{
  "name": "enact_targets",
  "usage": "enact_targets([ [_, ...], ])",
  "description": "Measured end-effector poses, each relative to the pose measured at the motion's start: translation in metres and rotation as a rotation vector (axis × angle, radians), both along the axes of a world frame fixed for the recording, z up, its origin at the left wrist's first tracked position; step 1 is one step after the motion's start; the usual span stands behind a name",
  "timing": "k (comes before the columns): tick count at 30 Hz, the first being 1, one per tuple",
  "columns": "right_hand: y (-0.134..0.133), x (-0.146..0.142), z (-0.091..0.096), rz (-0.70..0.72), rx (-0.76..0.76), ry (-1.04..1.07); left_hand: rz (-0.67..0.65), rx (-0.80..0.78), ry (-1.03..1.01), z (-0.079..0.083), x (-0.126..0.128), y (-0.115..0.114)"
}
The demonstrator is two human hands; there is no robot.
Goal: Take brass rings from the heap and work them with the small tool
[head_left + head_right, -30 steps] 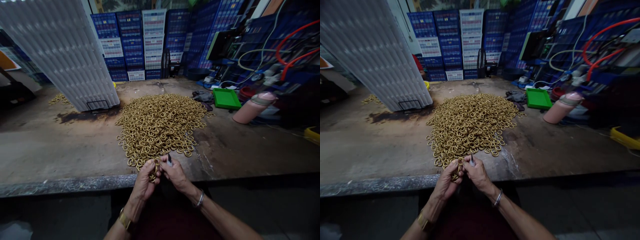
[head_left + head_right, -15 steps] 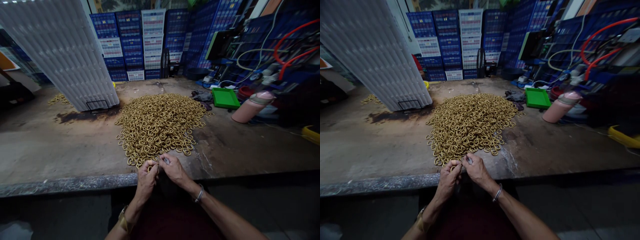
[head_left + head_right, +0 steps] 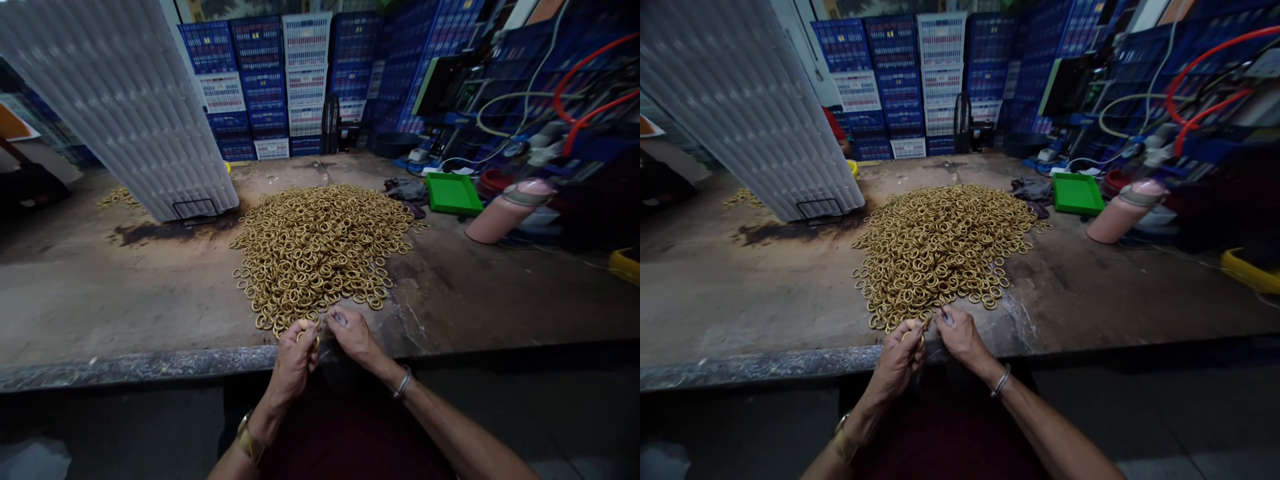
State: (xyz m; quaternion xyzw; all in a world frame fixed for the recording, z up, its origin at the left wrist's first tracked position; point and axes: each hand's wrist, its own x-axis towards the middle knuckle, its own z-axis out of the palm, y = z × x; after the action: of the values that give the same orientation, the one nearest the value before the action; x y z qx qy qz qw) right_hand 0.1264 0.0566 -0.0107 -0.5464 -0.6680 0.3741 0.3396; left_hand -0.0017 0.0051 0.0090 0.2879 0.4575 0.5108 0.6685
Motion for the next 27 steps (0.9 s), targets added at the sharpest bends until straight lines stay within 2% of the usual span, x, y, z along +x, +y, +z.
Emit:
enact_targets([
  [4, -0.011, 0.004, 0.0, 0.221, 0.127, -0.168, -0.009, 0.02, 0.103, -0.004, -0.001, 0.0],
  [6, -0.015, 0.003, 0.001, 0.269, 0.153, -0.211, -0.01, 0.037, 0.145, -0.004, -0.002, 0.0],
  [21, -0.019, 0.002, -0.007, 0.253, 0.23, -0.359, -0.004, 0.044, 0.223, -0.005, -0.001, -0.002],
  [27, -0.015, 0.004, -0.001, 0.328, 0.135, -0.414, -0.012, 0.058, 0.225, -0.002, -0.003, -0.007],
])
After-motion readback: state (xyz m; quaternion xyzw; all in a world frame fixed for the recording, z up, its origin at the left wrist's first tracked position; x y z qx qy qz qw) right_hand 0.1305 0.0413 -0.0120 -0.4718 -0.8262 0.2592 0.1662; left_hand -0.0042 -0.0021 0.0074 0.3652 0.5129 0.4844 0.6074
